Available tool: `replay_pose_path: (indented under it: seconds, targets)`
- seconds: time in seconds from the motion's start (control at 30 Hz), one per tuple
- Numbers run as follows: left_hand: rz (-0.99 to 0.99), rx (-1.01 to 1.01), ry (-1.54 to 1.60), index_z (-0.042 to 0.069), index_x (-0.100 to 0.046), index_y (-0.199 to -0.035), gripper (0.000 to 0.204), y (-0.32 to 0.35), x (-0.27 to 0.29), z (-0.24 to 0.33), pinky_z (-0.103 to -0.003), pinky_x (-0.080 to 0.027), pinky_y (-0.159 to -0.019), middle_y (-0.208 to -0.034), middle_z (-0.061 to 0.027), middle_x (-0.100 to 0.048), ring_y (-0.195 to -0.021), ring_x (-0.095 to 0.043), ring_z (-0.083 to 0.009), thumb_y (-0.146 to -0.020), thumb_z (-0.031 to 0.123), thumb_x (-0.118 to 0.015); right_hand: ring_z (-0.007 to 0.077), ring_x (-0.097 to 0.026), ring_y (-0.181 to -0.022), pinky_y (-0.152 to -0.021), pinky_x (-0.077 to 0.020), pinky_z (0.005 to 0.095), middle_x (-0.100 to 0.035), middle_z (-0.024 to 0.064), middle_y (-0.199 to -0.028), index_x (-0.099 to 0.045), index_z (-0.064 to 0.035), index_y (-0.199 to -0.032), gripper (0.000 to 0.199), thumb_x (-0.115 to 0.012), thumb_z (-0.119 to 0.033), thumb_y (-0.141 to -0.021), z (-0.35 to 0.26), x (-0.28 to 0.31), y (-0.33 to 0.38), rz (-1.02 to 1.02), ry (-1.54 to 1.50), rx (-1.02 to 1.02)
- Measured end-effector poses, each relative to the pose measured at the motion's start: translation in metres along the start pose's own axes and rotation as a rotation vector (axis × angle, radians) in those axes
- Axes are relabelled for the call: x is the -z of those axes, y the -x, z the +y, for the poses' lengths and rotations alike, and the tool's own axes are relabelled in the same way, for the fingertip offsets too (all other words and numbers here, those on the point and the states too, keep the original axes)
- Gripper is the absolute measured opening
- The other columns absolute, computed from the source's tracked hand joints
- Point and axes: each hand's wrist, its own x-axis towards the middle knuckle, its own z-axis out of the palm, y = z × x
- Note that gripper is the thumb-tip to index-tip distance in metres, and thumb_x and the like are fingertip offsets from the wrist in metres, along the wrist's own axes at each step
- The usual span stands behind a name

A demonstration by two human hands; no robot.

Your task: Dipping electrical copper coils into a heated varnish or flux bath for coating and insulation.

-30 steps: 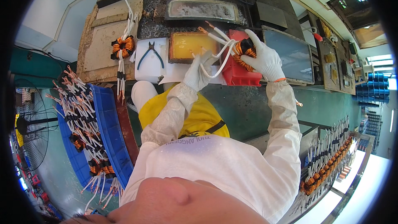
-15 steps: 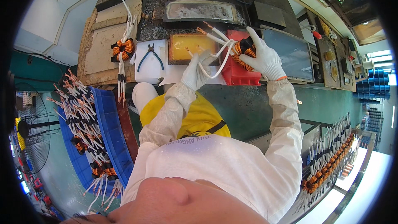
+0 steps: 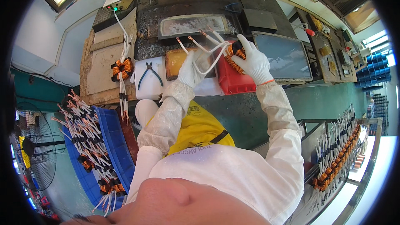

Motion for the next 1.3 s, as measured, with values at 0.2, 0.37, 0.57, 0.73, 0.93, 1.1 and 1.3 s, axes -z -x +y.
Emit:
replay_pose_path:
  seconds: [0.2, 0.37, 0.57, 0.73, 0.93, 1.1, 1.3]
  targets:
    - [-0.031, -0.068, -0.032, 0.006, -0.051, -0.127, 0.038, -0.035, -0.023, 0.012, -0.028, -0.053, -0.054, -0.112, -0.0131, -0.064, -0.059, -0.058, -0.0162, -0.103, 0.035, -0.044, 0.0400, -0.064, -0.102, -0.086, -0.0517, 0.0456, -0.058, 0.0158, -0.127, -0.035, -0.0257, -0.146, 0.075, -0.070, -0.038, -0.080, 0.004, -0.007, -0.038, 0.025, 0.055, -0.007]
    - [-0.203, -0.041, -0.066, 0.010, -0.052, -0.130, 0.034, -0.055, -0.005, 0.022, -0.022, -0.051, -0.051, -0.124, -0.0109, -0.062, -0.059, -0.056, -0.0104, -0.102, 0.027, -0.045, 0.0408, -0.064, -0.099, -0.084, -0.0522, 0.0480, -0.058, 0.0181, -0.125, -0.030, -0.0265, -0.148, 0.078, -0.068, -0.041, -0.081, -0.003, -0.011, -0.056, -0.044, 0.126, -0.023]
    - [-0.124, -0.029, -0.073, 0.012, -0.054, -0.129, 0.032, -0.073, 0.002, 0.022, -0.020, -0.045, -0.049, -0.121, -0.0089, -0.063, -0.055, -0.048, -0.0077, -0.101, 0.027, -0.047, 0.0412, -0.065, -0.096, -0.081, -0.0531, 0.0498, -0.057, 0.0189, -0.122, -0.030, -0.0266, -0.148, 0.077, -0.066, -0.042, -0.081, -0.006, -0.013, -0.067, -0.087, 0.184, -0.053]
    - [-0.105, -0.025, -0.064, 0.014, -0.055, -0.125, 0.028, -0.077, 0.001, 0.027, -0.019, -0.042, -0.049, -0.123, -0.0088, -0.062, -0.057, -0.046, -0.0054, -0.101, 0.026, -0.048, 0.0415, -0.065, -0.094, -0.080, -0.0534, 0.0500, -0.058, 0.0203, -0.117, -0.030, -0.0258, -0.148, 0.077, -0.065, -0.042, -0.082, -0.012, -0.015, -0.078, -0.084, 0.233, -0.045]
    - [-0.083, -0.039, -0.096, 0.014, -0.053, -0.125, 0.027, -0.078, -0.001, 0.030, -0.017, -0.040, -0.048, -0.122, -0.0088, -0.062, -0.055, -0.043, -0.0043, -0.101, 0.024, -0.048, 0.0415, -0.065, -0.092, -0.075, -0.0536, 0.0507, -0.062, 0.0214, -0.107, -0.032, -0.0232, -0.147, 0.076, -0.065, -0.044, -0.082, -0.017, -0.014, -0.083, -0.086, 0.240, -0.009]
    - [-0.071, -0.017, -0.082, 0.011, -0.053, -0.124, 0.027, -0.082, 0.005, 0.037, -0.018, -0.039, -0.047, -0.123, -0.0090, -0.061, -0.055, -0.043, -0.0043, -0.102, 0.025, -0.048, 0.0398, -0.067, -0.092, -0.071, -0.0539, 0.0509, -0.066, 0.0208, -0.102, -0.043, -0.0202, -0.131, 0.059, -0.069, -0.042, -0.082, -0.028, -0.013, -0.085, -0.069, 0.260, -0.019]
    - [-0.032, -0.036, -0.139, 0.010, -0.052, -0.125, 0.028, -0.076, -0.006, 0.032, -0.018, -0.038, -0.047, -0.127, -0.0101, -0.059, -0.055, -0.043, -0.0044, -0.102, 0.025, -0.048, 0.0406, -0.067, -0.088, -0.071, -0.0535, 0.0508, -0.065, 0.0214, -0.099, -0.036, -0.0206, -0.142, 0.071, -0.065, -0.046, -0.083, -0.021, -0.016, -0.089, -0.115, 0.270, -0.022]
